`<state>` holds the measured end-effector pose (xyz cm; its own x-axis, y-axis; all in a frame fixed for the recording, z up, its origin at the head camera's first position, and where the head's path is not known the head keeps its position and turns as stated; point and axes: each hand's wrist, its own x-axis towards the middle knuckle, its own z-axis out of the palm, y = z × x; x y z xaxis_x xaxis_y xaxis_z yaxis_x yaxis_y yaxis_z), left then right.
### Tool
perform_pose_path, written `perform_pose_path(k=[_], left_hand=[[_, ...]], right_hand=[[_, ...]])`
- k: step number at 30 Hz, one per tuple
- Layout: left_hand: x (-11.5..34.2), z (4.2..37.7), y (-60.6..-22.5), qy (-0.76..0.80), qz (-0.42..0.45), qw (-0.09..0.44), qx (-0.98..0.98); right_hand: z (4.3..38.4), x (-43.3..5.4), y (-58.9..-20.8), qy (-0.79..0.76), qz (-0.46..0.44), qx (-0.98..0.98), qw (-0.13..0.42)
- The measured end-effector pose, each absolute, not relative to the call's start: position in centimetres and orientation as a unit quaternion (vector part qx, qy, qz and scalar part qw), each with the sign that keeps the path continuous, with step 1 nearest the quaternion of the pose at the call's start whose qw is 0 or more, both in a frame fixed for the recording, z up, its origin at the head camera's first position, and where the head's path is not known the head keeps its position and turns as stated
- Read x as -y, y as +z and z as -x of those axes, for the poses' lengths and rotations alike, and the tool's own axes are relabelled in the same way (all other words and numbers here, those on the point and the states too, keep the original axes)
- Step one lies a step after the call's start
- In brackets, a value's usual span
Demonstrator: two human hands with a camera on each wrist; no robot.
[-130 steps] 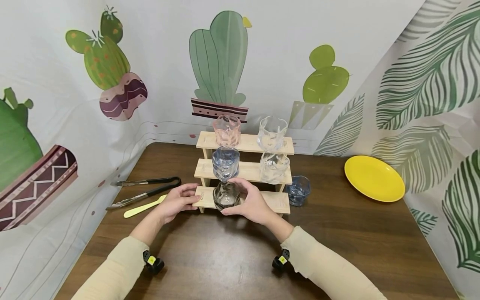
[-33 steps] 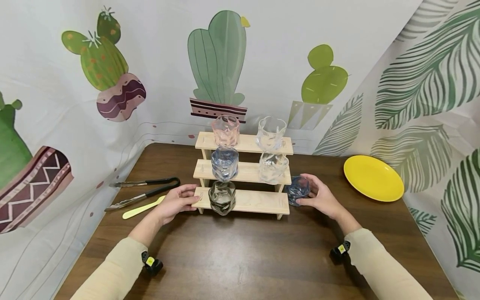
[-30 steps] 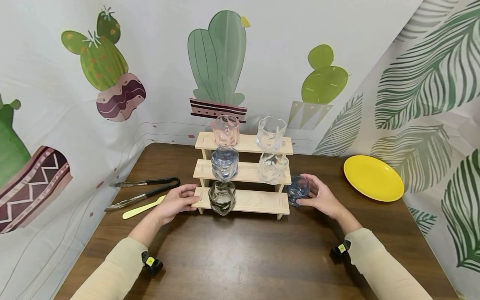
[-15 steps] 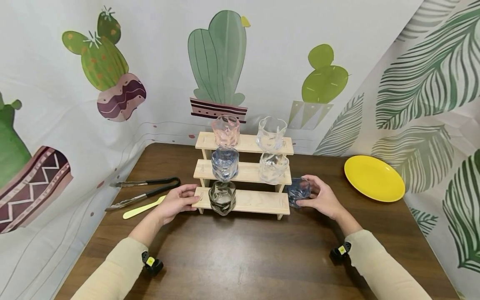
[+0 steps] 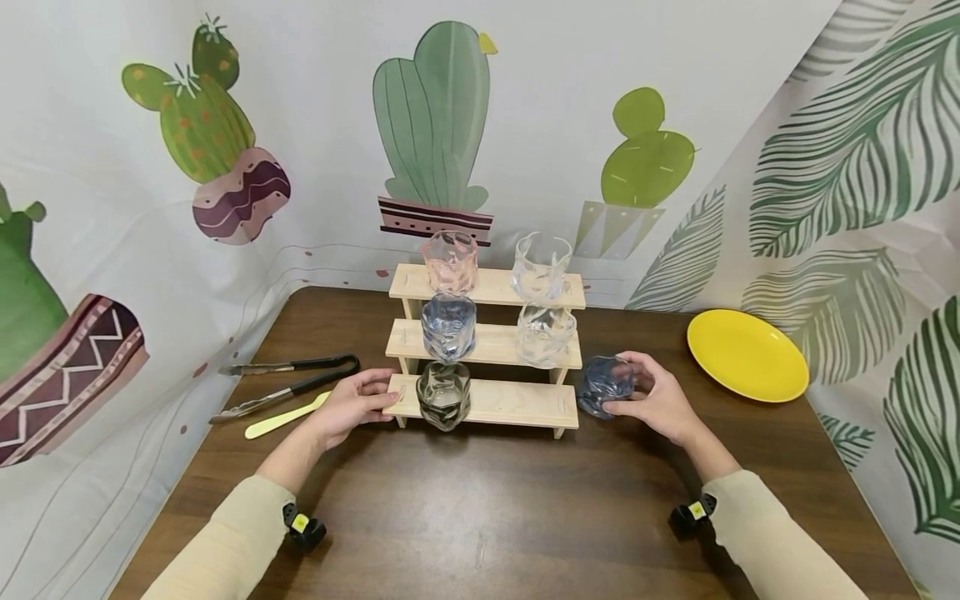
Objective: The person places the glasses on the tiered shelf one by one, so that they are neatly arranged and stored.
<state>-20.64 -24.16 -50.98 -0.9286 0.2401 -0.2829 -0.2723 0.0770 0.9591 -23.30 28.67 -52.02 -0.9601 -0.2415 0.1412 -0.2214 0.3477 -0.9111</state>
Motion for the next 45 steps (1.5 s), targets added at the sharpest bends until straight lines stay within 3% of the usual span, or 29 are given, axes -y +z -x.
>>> perform_pose_path(k=[27,45], left_hand=[[24.2,20.7,-51.1,0.678,0.016,0.185,-0.711],[24.2,20.7,-51.2,0.683,0.01,0.188,-0.706]], right_hand=[[19.7,-26.6,-46.4,-0.522,0.198,-0.829,-0.001],[19.4,-20.6,-47.3,-0.564,0.204,-0.8,0.005]])
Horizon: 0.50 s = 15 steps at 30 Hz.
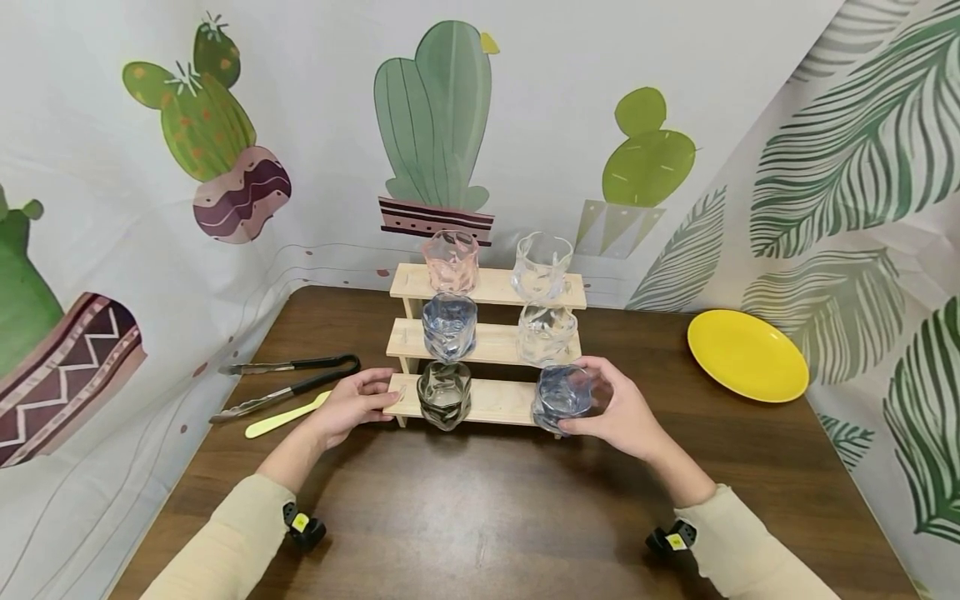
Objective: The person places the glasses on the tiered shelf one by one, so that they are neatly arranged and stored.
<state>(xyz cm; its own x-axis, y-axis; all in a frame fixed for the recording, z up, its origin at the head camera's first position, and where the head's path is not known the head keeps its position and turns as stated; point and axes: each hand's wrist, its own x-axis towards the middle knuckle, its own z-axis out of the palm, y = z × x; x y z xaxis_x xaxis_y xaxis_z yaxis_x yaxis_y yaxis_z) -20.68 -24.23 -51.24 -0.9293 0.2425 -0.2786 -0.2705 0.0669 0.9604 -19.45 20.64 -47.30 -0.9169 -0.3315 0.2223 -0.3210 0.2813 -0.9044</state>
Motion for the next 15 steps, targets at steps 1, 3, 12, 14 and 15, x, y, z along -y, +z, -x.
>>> perform_pose_path(k=[1,3,12,14,15], left_hand=[[24.3,20.7,-51.3,0.683,0.01,0.188,-0.705],[24.3,20.7,-51.3,0.684,0.005,0.188,-0.705],[24.2,20.7,-51.3,0.685,0.012,0.188,-0.704],[24.2,20.6,-51.3,0.685,0.013,0.187,-0.704],[24.2,20.6,-51.3,0.686,0.013,0.186,-0.703]], right_hand=[[19.5,-20.4,-47.4,-0.568,0.203,-0.798,0.004],[19.5,-19.9,-47.6,-0.571,0.202,-0.796,0.001],[19.5,-18.5,-48.5,-0.582,0.197,-0.789,-0.015],[19.5,-18.4,-48.7,-0.587,0.197,-0.785,-0.019],[19.4,-18.3,-48.7,-0.589,0.197,-0.783,-0.021]])
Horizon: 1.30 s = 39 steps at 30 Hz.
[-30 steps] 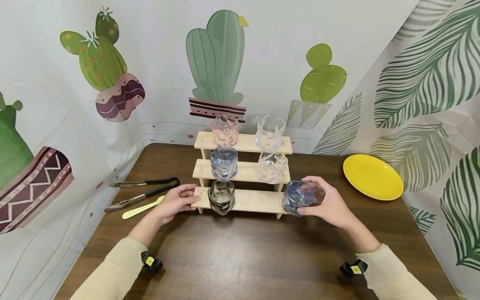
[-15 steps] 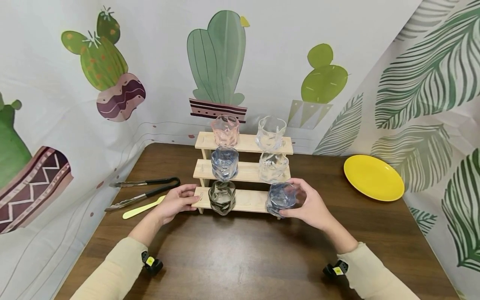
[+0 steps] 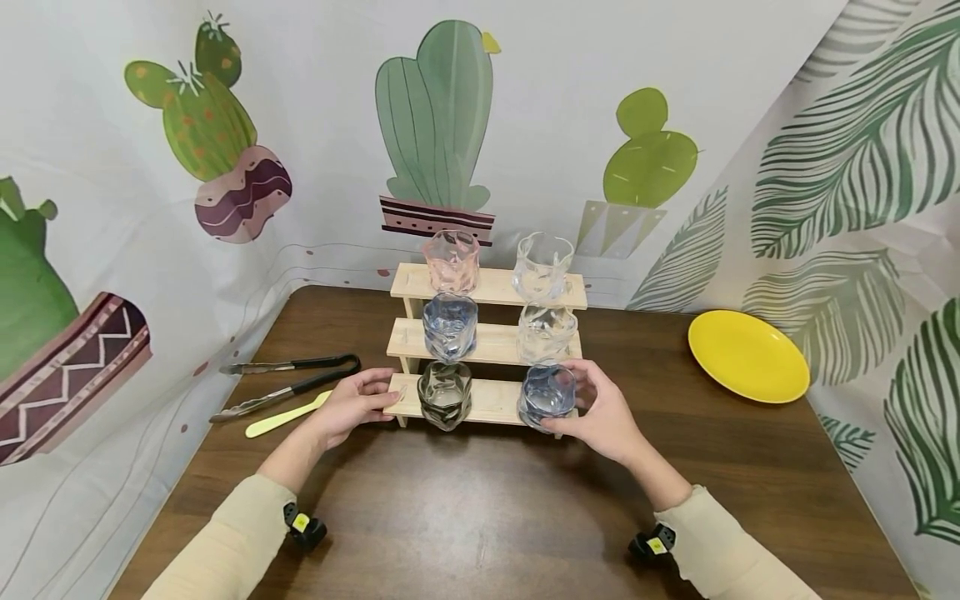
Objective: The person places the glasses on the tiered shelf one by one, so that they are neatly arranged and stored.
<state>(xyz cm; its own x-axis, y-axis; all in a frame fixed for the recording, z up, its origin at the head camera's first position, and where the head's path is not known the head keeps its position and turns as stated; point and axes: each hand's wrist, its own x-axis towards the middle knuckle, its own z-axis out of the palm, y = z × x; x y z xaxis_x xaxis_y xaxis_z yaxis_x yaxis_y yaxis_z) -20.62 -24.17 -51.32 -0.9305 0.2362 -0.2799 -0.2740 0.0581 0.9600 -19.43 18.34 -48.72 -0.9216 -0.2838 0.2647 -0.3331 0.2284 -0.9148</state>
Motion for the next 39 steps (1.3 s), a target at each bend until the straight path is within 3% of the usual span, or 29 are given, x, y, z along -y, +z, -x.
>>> perform_pose_path(k=[30,39], left_hand=[[24.4,20.8,-51.4,0.69,0.007,0.181,-0.7],[24.9,20.9,-51.0,0.679,0.004,0.167,-0.715]], right_hand=[[18.9,-17.9,-48.9,0.593,-0.178,0.785,0.014],[19.1,-18.9,-48.4,0.614,-0.206,0.761,0.037]])
